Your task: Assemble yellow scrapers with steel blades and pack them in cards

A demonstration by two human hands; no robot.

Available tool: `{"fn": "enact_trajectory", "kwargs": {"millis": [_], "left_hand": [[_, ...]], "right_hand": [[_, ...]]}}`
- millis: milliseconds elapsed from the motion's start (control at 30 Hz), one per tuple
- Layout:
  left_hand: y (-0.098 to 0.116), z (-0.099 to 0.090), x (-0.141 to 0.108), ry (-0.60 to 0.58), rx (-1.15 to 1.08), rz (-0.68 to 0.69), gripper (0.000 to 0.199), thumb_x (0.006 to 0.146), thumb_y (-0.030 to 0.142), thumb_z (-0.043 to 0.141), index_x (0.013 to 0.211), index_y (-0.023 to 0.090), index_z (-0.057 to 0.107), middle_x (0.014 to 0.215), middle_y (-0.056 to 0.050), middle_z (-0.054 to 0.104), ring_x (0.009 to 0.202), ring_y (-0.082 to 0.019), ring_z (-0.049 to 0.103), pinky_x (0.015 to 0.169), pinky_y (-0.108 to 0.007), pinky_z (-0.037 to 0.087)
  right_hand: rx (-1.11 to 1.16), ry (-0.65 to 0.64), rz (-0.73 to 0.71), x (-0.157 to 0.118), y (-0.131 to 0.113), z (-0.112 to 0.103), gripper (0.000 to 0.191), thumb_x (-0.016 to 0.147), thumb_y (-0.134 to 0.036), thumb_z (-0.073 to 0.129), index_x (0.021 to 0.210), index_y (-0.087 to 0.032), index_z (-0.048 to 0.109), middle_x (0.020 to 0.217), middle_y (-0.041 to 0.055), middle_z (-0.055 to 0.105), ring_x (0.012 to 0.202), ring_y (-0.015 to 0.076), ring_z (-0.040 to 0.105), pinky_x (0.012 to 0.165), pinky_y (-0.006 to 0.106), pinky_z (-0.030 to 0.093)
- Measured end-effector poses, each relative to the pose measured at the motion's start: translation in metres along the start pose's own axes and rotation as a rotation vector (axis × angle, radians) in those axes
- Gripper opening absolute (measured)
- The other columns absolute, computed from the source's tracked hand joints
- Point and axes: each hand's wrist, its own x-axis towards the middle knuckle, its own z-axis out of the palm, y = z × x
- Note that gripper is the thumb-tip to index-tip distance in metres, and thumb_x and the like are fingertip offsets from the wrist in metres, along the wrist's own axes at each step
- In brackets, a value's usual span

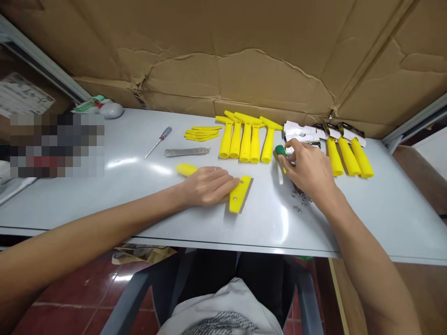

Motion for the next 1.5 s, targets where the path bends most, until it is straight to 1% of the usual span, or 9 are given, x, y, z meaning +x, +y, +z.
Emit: {"fn": "enact_trajectory", "kwargs": {"millis": [100, 233, 367, 567, 733, 867, 1067, 1233, 1500], "left_hand": [[0.000, 0.006, -0.002, 0.027, 0.002, -0.003, 0.031, 0.102, 0.012, 0.057, 0.072, 0.018, 0.064, 0.058, 0.003, 0.057, 0.053, -0.012, 0.053, 0.047, -0.029, 0.039], [0.001, 0.011, -0.002, 0.058, 0.009, -0.003, 0.032, 0.103, 0.013, 0.056, 0.072, 0.019, 0.064, 0.060, 0.003, 0.061, 0.054, -0.011, 0.054, 0.047, -0.028, 0.038], [0.001, 0.008, -0.001, 0.078, -0.025, 0.007, 0.029, 0.102, 0.010, 0.056, 0.076, 0.016, 0.067, 0.060, 0.002, 0.062, 0.053, -0.011, 0.054, 0.046, -0.029, 0.039], [-0.001, 0.002, 0.001, -0.008, -0.041, 0.053, 0.025, 0.103, 0.008, 0.058, 0.082, 0.015, 0.069, 0.063, 0.002, 0.065, 0.057, -0.012, 0.058, 0.049, -0.028, 0.042], [-0.001, 0.001, 0.002, -0.033, -0.029, 0.052, 0.030, 0.104, 0.008, 0.055, 0.076, 0.017, 0.064, 0.062, 0.003, 0.060, 0.056, -0.012, 0.055, 0.050, -0.028, 0.043], [-0.001, 0.001, 0.003, -0.016, -0.057, 0.040, 0.029, 0.102, 0.007, 0.055, 0.076, 0.018, 0.063, 0.061, 0.002, 0.057, 0.056, -0.013, 0.053, 0.050, -0.029, 0.042], [-0.001, 0.000, 0.005, -0.027, -0.081, 0.049, 0.030, 0.102, 0.008, 0.055, 0.075, 0.018, 0.062, 0.063, 0.002, 0.060, 0.057, -0.013, 0.055, 0.051, -0.029, 0.042], [-0.001, -0.007, 0.010, 0.009, -0.018, 0.116, 0.026, 0.102, 0.007, 0.057, 0.079, 0.016, 0.067, 0.062, 0.002, 0.059, 0.056, -0.012, 0.055, 0.050, -0.027, 0.043], [0.000, -0.012, 0.014, 0.015, 0.016, 0.182, 0.020, 0.098, 0.006, 0.061, 0.082, 0.011, 0.072, 0.064, 0.000, 0.060, 0.056, -0.012, 0.055, 0.049, -0.026, 0.045]], "right_hand": [[-0.066, -0.145, 0.033, 0.004, 0.011, 0.007, 0.051, 0.094, -0.050, 0.070, 0.139, -0.025, 0.065, 0.082, 0.0077, 0.077, 0.077, 0.0294, 0.067, 0.062, 0.034, 0.037], [0.050, -0.201, 0.030, 0.008, 0.015, 0.012, 0.050, 0.091, -0.038, 0.071, 0.139, -0.025, 0.066, 0.083, 0.0059, 0.076, 0.078, 0.0275, 0.066, 0.064, 0.034, 0.041], [0.261, -0.187, 0.116, 0.013, 0.016, 0.009, 0.048, 0.089, -0.035, 0.070, 0.136, -0.024, 0.069, 0.084, 0.0052, 0.076, 0.076, 0.0248, 0.069, 0.072, 0.038, 0.049], [0.662, -0.115, 0.261, 0.015, 0.015, 0.007, 0.049, 0.090, -0.036, 0.067, 0.138, -0.027, 0.070, 0.080, 0.0025, 0.071, 0.055, 0.0139, 0.052, 0.049, 0.030, 0.040], [1.039, -0.039, 0.224, 0.008, -0.002, 0.016, 0.060, 0.095, -0.035, 0.062, 0.153, -0.039, 0.050, 0.084, 0.0000, 0.069, 0.052, 0.0139, 0.054, 0.045, 0.031, 0.046], [0.992, 0.072, 0.054, -0.003, -0.026, 0.017, 0.071, 0.101, -0.042, 0.060, 0.162, -0.048, 0.024, 0.108, 0.0037, 0.074, 0.074, 0.0196, 0.072, 0.054, 0.033, 0.055], [0.910, 0.231, -0.058, -0.013, -0.048, 0.009, 0.075, 0.100, -0.063, 0.063, 0.161, -0.043, 0.025, 0.159, 0.0102, 0.052, 0.111, 0.0231, 0.075, 0.059, 0.029, 0.063], [0.997, 0.131, -0.025, -0.016, -0.050, 0.012, 0.082, 0.097, -0.064, 0.067, 0.163, -0.044, 0.021, 0.149, 0.0097, 0.061, 0.097, 0.0228, 0.080, 0.062, 0.031, 0.064], [1.008, 0.104, -0.053, -0.023, -0.053, 0.015, 0.088, 0.096, -0.057, 0.073, 0.165, -0.046, 0.021, 0.124, 0.0070, 0.073, 0.089, 0.0244, 0.082, 0.066, 0.033, 0.066]]}}
